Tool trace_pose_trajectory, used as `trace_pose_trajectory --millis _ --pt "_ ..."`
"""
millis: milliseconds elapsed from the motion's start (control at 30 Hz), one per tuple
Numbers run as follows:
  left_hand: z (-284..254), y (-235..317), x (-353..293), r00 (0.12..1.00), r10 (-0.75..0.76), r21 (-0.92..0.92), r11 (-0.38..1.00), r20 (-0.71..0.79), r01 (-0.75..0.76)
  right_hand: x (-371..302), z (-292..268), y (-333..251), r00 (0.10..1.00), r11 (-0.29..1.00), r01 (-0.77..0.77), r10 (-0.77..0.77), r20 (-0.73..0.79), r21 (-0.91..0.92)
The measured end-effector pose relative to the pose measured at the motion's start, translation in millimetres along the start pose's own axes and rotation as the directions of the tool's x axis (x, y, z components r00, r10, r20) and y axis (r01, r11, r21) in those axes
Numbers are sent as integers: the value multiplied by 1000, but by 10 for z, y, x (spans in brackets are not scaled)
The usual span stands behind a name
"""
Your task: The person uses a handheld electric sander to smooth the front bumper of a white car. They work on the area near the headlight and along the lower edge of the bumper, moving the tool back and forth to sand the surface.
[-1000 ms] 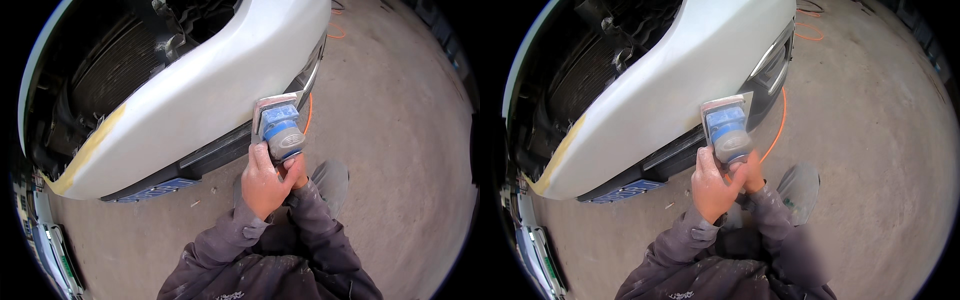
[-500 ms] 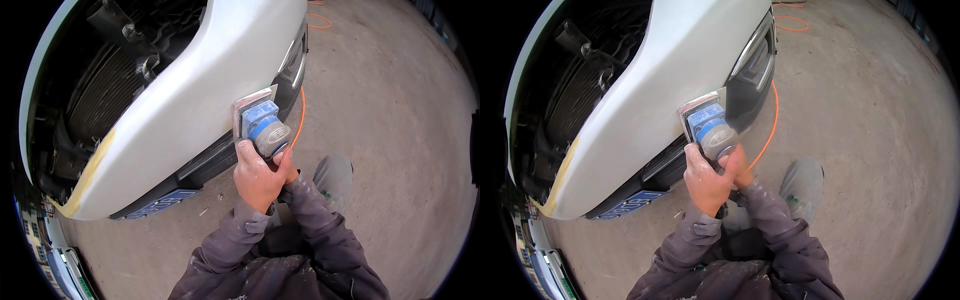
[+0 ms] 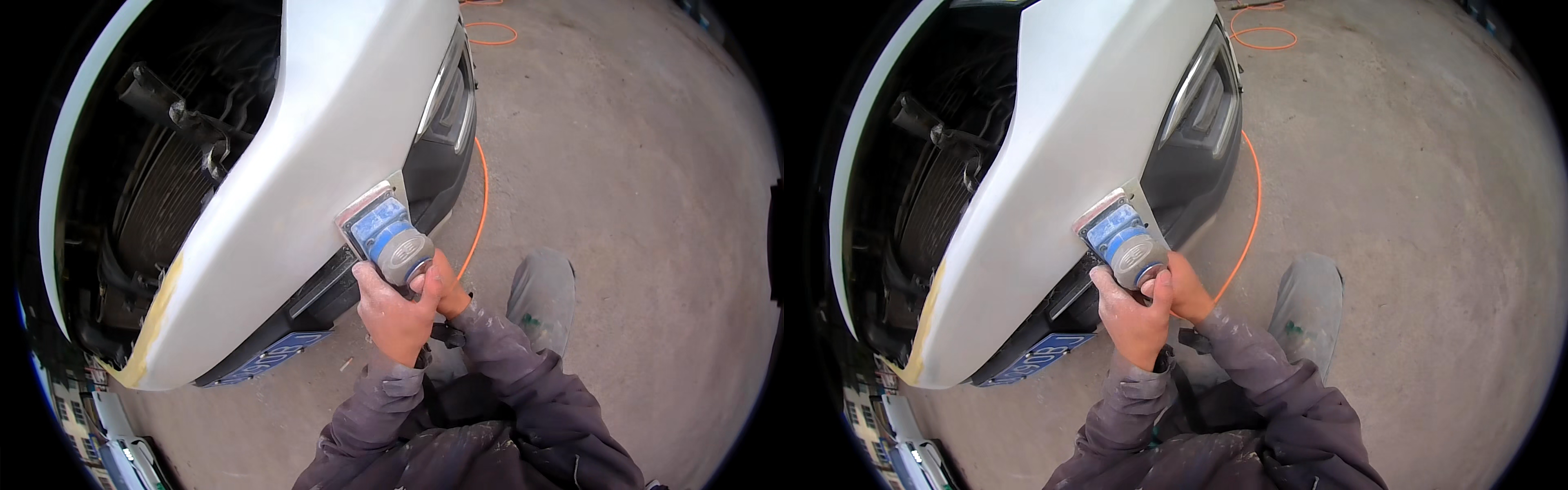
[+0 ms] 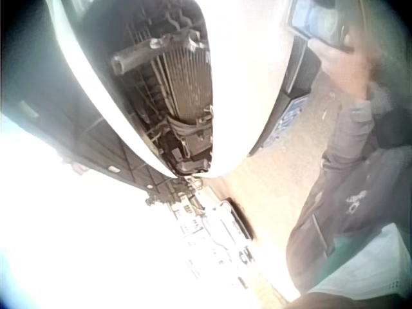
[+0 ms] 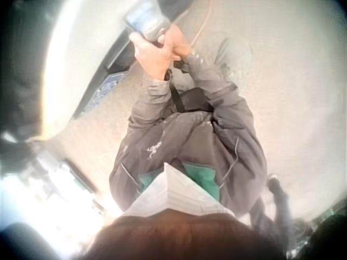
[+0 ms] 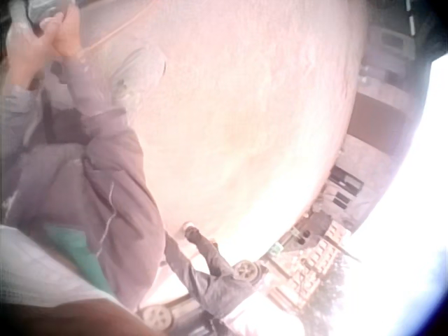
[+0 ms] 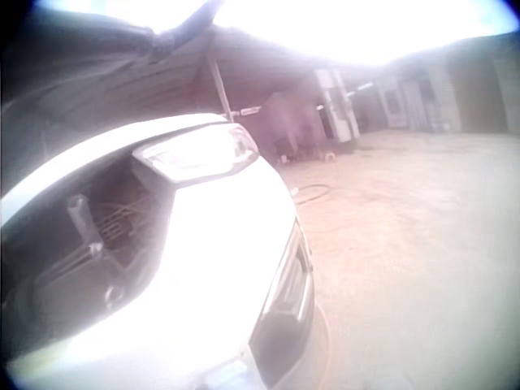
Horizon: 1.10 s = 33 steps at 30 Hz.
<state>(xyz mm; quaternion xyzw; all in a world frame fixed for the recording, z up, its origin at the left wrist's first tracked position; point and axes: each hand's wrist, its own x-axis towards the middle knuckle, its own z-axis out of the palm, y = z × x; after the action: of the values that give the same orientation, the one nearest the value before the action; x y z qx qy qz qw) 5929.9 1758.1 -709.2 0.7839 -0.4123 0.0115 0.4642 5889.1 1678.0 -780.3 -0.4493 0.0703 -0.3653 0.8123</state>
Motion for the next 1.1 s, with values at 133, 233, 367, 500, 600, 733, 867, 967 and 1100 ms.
trace_pose_trajectory --millis 133,233,367,500,600,733,867,967,1100 --pt "350 364 271 963 226 -144 968 145 -205 27 -485 -244 960 990 127 -109 -257 58" --pt "231 426 71 884 305 -337 923 355 -183 -244 -676 -710 956 974 203 -175 -235 100" --pt "133 -250 -334 878 227 -211 966 422 -149 -859 -981 -701 944 969 218 -180 -276 115" --pt "412 -599 -1008 613 238 -313 949 754 17 -1407 -957 -376 965 965 150 -96 -244 216" --pt "648 -715 -1493 414 129 -312 856 901 412 -1706 -914 -193 981 960 -58 106 -162 274" --pt "714 -775 -1827 667 133 -410 869 733 278 -1878 -903 -195 944 933 -304 322 -74 191" --pt "593 -839 -1949 755 34 -207 969 654 135 -2066 -793 13 896 970 -243 222 -383 -6" --pt "590 -757 -1950 737 -16 -109 987 675 121 -1978 -547 44 725 987 -129 26 -688 -99" --pt "647 -735 -2127 703 -9 -64 995 711 78 -1796 -507 -135 583 988 -25 -110 -805 -152"
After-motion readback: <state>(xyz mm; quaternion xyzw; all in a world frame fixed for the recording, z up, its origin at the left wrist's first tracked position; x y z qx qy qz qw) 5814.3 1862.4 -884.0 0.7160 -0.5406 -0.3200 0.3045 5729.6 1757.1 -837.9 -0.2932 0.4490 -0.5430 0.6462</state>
